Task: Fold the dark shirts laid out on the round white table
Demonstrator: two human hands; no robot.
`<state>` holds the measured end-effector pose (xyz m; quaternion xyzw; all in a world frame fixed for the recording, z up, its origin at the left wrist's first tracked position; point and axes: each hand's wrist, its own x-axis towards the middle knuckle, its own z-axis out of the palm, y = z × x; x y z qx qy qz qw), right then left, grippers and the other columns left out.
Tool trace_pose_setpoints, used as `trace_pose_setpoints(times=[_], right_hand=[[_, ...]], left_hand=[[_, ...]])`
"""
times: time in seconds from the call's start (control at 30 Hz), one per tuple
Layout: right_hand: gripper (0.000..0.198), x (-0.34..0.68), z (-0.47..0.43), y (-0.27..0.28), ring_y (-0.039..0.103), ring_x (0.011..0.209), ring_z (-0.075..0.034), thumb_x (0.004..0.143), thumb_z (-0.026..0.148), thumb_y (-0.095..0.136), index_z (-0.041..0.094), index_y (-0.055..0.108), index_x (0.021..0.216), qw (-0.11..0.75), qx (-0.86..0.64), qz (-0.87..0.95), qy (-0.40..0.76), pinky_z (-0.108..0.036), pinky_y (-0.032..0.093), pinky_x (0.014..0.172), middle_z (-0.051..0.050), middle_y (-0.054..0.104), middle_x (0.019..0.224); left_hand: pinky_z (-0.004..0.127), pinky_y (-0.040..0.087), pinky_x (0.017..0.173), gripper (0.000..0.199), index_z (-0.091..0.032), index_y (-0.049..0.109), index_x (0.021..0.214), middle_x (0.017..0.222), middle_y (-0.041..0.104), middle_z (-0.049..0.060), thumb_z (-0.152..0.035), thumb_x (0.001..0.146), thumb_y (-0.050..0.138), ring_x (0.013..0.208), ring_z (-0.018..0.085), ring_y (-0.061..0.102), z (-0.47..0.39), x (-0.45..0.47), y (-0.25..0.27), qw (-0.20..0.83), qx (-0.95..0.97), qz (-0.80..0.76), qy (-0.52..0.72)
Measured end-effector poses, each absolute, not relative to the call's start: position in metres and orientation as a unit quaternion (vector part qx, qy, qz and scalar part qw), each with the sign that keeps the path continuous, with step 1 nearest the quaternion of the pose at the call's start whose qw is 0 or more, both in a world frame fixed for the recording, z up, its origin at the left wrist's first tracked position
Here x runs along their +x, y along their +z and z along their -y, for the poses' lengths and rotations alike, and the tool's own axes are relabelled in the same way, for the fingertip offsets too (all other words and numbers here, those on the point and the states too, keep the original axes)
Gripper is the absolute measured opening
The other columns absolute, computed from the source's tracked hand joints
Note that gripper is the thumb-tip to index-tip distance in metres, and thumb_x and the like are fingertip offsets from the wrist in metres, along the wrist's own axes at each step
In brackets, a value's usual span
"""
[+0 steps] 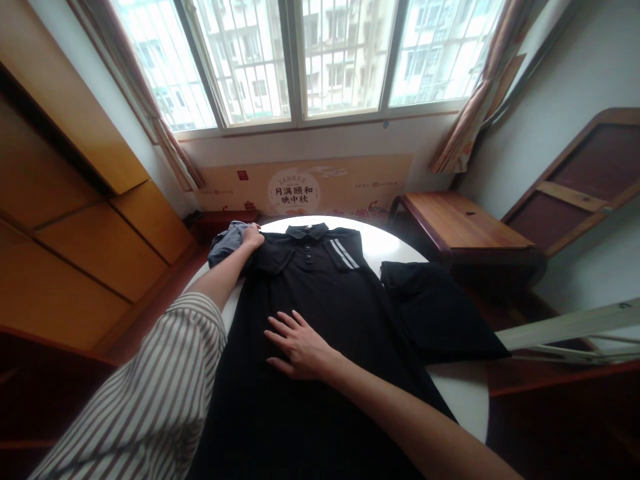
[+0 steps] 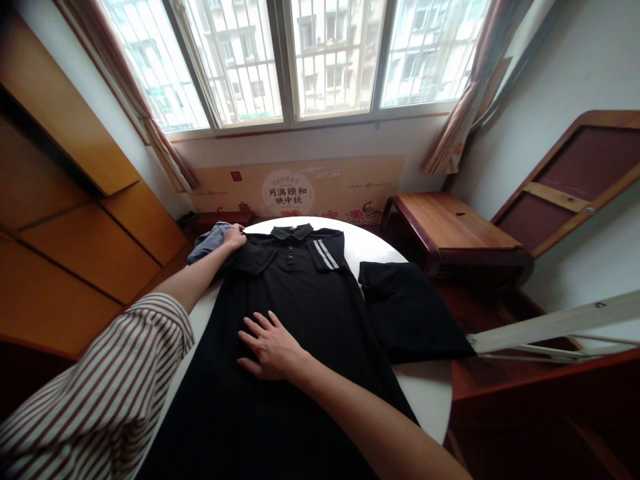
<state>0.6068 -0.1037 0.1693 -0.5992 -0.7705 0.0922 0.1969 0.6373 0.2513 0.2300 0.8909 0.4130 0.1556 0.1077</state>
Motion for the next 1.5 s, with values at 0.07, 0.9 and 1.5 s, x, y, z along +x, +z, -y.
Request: trace_pose_setpoints(times=[0.07,0.9,1.5], right_hand=[[0.062,0.606,0.103,0.169,0.027,0.147,-0.032,0.098,0.055,0.042,0.017,0.046,0.147,0.195,-0.6,0.77,0.091,-0.054,0.02,0.12,-0.014,0.036,0.158],[0.087,0.529,0.155,0.182,0.003,0.152,-0.037,0.091,0.072,0.041,0.018,0.026,0.158,0.17,-0.544,0.807,0.156,-0.061,0.003,0.12,-0.018,0.013,0.164],[0.026,0.717,0.167,0.233,0.068,0.079,-0.018,0.086,0.038,0.066,0.015,0.074,0.095,0.409,-0.698,0.536,0.242,-0.029,0.055,0.073,-0.007,0.074,0.088]], left_hand=[[0.041,0.043,0.104,0.04,-0.012,0.058,0.125,0.126,0.061,0.018,-0.007,0.085,0.056,0.123,0.03,0.055,-0.235,0.632,0.233,0.089,0.898,-0.394,0.176],[0.029,0.047,0.064,0.039,-0.023,0.057,0.061,0.066,0.068,0.003,-0.058,0.078,0.055,0.064,0.022,0.063,-0.088,0.385,0.172,0.231,0.9,-0.358,0.091],[0.027,0.05,0.07,0.032,-0.022,0.07,0.084,0.079,0.073,0.004,-0.049,0.086,0.053,0.072,0.02,0.068,-0.137,0.451,0.225,0.182,0.914,-0.3,0.202]])
